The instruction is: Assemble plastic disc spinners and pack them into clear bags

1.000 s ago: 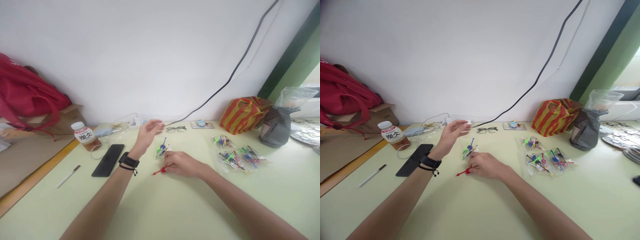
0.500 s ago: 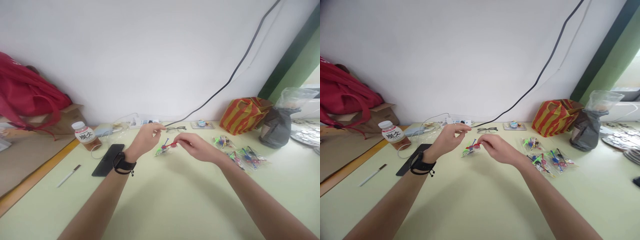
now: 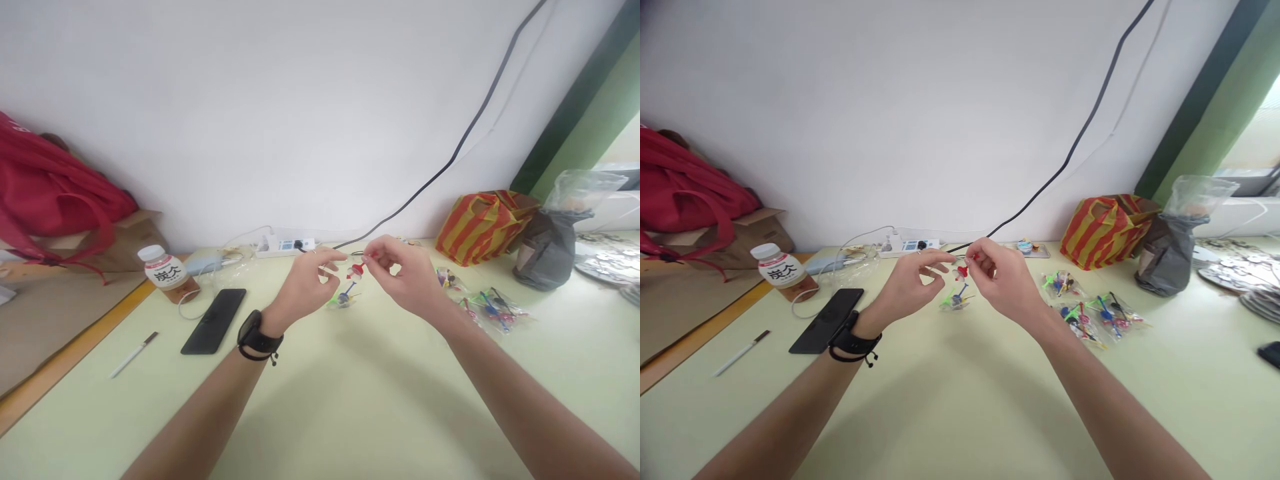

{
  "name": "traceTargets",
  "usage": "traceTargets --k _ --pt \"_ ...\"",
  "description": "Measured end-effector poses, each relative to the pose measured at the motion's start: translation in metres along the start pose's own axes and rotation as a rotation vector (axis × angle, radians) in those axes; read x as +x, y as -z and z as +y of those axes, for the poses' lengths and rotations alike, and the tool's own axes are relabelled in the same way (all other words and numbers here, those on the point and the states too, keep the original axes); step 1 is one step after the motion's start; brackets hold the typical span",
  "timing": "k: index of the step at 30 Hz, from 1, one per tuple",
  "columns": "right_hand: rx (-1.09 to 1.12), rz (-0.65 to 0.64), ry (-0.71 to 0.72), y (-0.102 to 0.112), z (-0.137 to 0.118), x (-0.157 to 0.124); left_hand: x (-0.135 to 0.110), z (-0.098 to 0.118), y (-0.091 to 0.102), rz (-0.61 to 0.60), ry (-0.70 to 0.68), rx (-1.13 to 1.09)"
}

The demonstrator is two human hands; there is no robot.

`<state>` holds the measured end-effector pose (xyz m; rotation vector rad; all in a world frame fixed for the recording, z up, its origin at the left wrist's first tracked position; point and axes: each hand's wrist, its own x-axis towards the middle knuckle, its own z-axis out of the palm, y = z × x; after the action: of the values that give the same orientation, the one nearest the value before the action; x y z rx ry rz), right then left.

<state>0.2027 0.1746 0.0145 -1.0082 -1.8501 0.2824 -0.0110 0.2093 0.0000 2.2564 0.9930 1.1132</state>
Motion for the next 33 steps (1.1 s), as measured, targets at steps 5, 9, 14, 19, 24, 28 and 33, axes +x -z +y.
traceTargets --k 5,9,14,19,24,28,33 --pt "-0.075 -0.047 0.02 -0.011 0.007 -0.003 0.0 0.005 -0.003 -0.021 0.054 -0.077" --pt "-0.09 -0.072 0.009 -0.017 0.008 -0.004 0.0 0.008 -0.006 -0.056 0.049 -0.129" --pt "-0.065 -0.103 -0.114 -0.019 0.003 -0.005 -0.002 0.009 -0.012 -0.084 0.017 -0.186" --pt "-0.206 -0.122 -0.11 -0.028 0.008 -0.008 -0.003 0.01 -0.016 -0.093 0.019 -0.217" --pt "-0.283 -0.135 -0.185 -0.036 0.012 -0.011 -0.002 0.01 -0.012 -0.086 0.051 -0.2" --pt "-0.353 -0.154 -0.209 -0.036 0.016 -0.011 -0.001 0.01 -0.003 -0.13 -0.014 -0.046" --pt "-0.359 -0.195 -0.179 -0.03 0.02 -0.009 -0.002 0.004 0.004 -0.17 -0.108 0.177"
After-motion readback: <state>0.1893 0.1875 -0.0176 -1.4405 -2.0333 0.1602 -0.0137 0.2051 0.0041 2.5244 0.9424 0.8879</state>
